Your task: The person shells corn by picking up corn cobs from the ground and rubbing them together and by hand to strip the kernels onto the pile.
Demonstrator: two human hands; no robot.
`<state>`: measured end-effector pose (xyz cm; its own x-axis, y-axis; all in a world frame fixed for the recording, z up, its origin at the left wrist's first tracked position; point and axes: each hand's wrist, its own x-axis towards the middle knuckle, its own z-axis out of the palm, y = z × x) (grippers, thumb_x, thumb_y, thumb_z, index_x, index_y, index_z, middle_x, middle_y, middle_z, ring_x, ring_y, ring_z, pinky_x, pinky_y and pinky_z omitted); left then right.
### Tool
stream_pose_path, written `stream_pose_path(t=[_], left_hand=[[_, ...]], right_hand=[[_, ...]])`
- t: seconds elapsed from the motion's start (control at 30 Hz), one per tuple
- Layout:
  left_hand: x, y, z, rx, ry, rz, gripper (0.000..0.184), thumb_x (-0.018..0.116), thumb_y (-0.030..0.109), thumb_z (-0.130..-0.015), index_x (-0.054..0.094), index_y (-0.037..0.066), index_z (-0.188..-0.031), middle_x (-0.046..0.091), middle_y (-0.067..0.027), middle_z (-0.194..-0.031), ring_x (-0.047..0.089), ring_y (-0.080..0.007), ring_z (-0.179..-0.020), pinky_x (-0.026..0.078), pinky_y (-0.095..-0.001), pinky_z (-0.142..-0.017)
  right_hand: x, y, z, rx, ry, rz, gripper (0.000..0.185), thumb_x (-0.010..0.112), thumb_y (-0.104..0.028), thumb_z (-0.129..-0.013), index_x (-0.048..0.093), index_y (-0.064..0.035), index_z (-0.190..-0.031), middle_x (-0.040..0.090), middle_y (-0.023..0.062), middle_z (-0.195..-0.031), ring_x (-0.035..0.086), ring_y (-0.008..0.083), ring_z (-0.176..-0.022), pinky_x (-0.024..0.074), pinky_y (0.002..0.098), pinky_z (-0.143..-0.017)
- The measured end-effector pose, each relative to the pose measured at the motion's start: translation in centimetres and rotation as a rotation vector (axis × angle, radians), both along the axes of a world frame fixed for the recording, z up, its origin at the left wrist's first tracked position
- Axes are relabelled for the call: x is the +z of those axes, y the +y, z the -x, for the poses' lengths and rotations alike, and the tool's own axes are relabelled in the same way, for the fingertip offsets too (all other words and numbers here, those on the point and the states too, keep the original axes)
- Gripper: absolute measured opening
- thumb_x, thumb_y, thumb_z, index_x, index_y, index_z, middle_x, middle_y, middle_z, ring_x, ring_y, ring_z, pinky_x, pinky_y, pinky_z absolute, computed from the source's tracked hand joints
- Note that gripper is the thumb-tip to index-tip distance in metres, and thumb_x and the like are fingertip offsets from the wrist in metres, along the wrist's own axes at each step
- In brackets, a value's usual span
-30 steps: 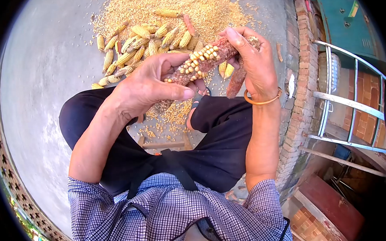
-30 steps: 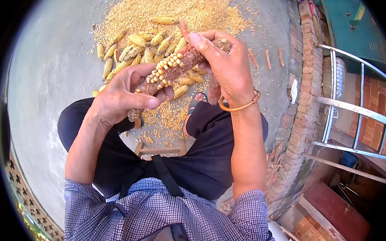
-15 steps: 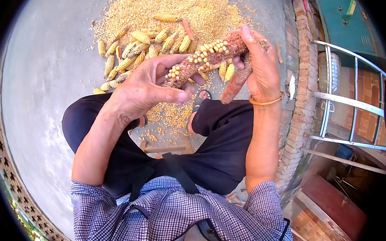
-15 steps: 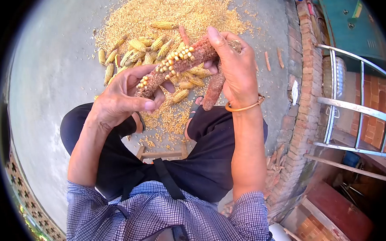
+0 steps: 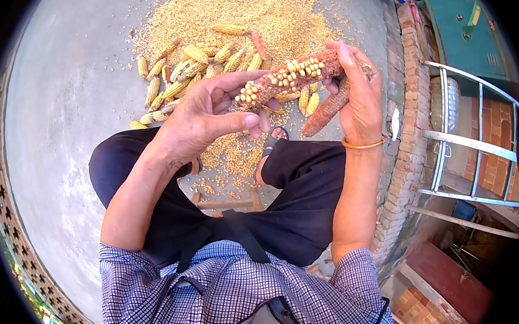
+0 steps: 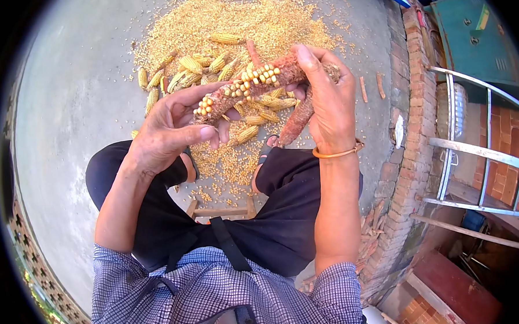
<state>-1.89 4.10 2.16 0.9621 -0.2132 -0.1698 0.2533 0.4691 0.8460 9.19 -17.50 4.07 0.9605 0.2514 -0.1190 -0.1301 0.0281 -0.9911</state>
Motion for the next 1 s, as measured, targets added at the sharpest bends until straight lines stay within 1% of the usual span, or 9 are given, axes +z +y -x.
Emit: stream_pose_path(t=[0.3, 0.4, 0.43, 0.53, 0.63, 0.7, 0.83, 0.93, 1.0], left_hand=[[0.1, -0.1, 0.0, 0.015, -0.034, 0.006, 0.063, 0.071, 0.014, -0.087, 0.045, -0.002, -0.142, 0.065, -0.0226, -0.116, 0.067, -0.0201, -0.088, 0.057, -0.032, -0.078], [-0.3, 0.1, 0.1, 0.036, -0.076, -0.064, 0.059, 0.069, 0.015, -0.09, 0.045, -0.002, -0.142, 0.066, -0.0205, -0.117, 0.067, -0.0182, -0.09, 0.057, -0.0319, -0.079], [-0.4, 0.1, 0.1, 0.042, -0.094, -0.098, 0.058, 0.068, 0.015, -0.091, 0.046, -0.002, -0.142, 0.066, -0.0197, -0.117, 0.066, -0.0175, -0.09, 0.057, -0.0318, -0.079], [-0.6, -0.2, 0.2, 0.102, -0.145, -0.145, 0.054, 0.068, 0.018, -0.093, 0.048, -0.003, -0.139, 0.066, -0.009, -0.098, 0.065, -0.0123, -0.081, 0.055, -0.0282, -0.077], [-0.3, 0.0, 0.2, 0.086, -0.202, -0.279, 0.051, 0.062, 0.013, -0.096, 0.046, -0.002, -0.141, 0.067, -0.0143, -0.112, 0.063, -0.0123, -0.085, 0.054, -0.0267, -0.073], [0.3, -0.1, 0.4, 0.103, -0.159, -0.295, 0.048, 0.06, 0.013, -0.097, 0.046, -0.002, -0.141, 0.066, -0.0121, -0.107, 0.059, -0.0099, -0.079, 0.05, -0.0237, -0.067], [0.5, 0.0, 0.3, 0.139, -0.156, -0.377, 0.041, 0.052, 0.014, -0.102, 0.048, -0.002, -0.14, 0.064, -0.0075, -0.097, 0.05, -0.0061, -0.068, 0.041, -0.0199, -0.059], [0.4, -0.3, 0.3, 0.223, -0.138, -0.339, 0.036, 0.046, 0.018, -0.105, 0.051, -0.002, -0.136, 0.064, -0.0064, -0.095, 0.046, -0.0048, -0.064, 0.039, -0.0192, -0.057], [0.3, -0.1, 0.2, 0.25, -0.129, -0.419, 0.034, 0.044, 0.02, -0.106, 0.055, -0.001, -0.132, 0.062, -0.0042, -0.092, 0.046, -0.0038, -0.064, 0.041, -0.0189, -0.059]], right_hand=[[0.4, 0.0, 0.2, -0.014, -0.039, 0.029, 0.031, 0.06, -0.031, -0.099, 0.065, -0.0038, -0.114, 0.067, -0.001, -0.093, 0.059, 0.0048, -0.082, 0.0442, 0.0208, -0.071], [0.2, 0.2, 0.2, -0.038, -0.064, -0.055, 0.024, 0.066, -0.024, -0.095, 0.069, -0.0029, -0.106, 0.066, -0.0013, -0.09, 0.058, 0.0045, -0.077, 0.0427, 0.0216, -0.063], [0.1, 0.3, 0.2, -0.031, -0.07, -0.059, 0.024, 0.065, -0.024, -0.096, 0.068, -0.0028, -0.107, 0.066, -0.0012, -0.09, 0.058, 0.0045, -0.077, 0.0427, 0.0213, -0.064], [0.1, 0.0, 0.1, 0.006, -0.084, -0.057, 0.025, 0.061, -0.023, -0.098, 0.066, -0.0033, -0.112, 0.066, -0.0011, -0.092, 0.058, 0.0047, -0.08, 0.0429, 0.0215, -0.067], [0.1, -0.1, 0.1, 0.052, -0.089, -0.046, 0.027, 0.056, -0.025, -0.101, 0.063, -0.0044, -0.118, 0.066, -0.001, -0.096, 0.058, 0.0048, -0.085, 0.0434, 0.0228, -0.071], [0.2, 0.1, 0.2, 0.053, -0.087, -0.053, 0.027, 0.055, -0.024, -0.101, 0.062, -0.0043, -0.118, 0.066, -0.001, -0.096, 0.058, 0.0047, -0.084, 0.0437, 0.023, -0.071], [0.5, 0.4, 0.5, 0.06, -0.1, -0.047, 0.027, 0.055, -0.024, -0.102, 0.062, -0.0032, -0.118, 0.066, 0.0, -0.096, 0.058, 0.0049, -0.082, 0.0437, 0.0221, -0.067], [0.3, 0.4, 0.6, 0.093, -0.104, -0.06, 0.024, 0.058, -0.021, -0.1, 0.063, -0.0025, -0.114, 0.066, 0.0005, -0.093, 0.058, 0.0051, -0.077, 0.0436, 0.0209, -0.062], [0.3, 0.8, 0.8, 0.084, -0.108, -0.064, 0.019, 0.063, -0.018, -0.097, 0.066, -0.0023, -0.107, 0.064, -0.0006, -0.088, 0.059, 0.0052, -0.072, 0.044, 0.0198, -0.058]])
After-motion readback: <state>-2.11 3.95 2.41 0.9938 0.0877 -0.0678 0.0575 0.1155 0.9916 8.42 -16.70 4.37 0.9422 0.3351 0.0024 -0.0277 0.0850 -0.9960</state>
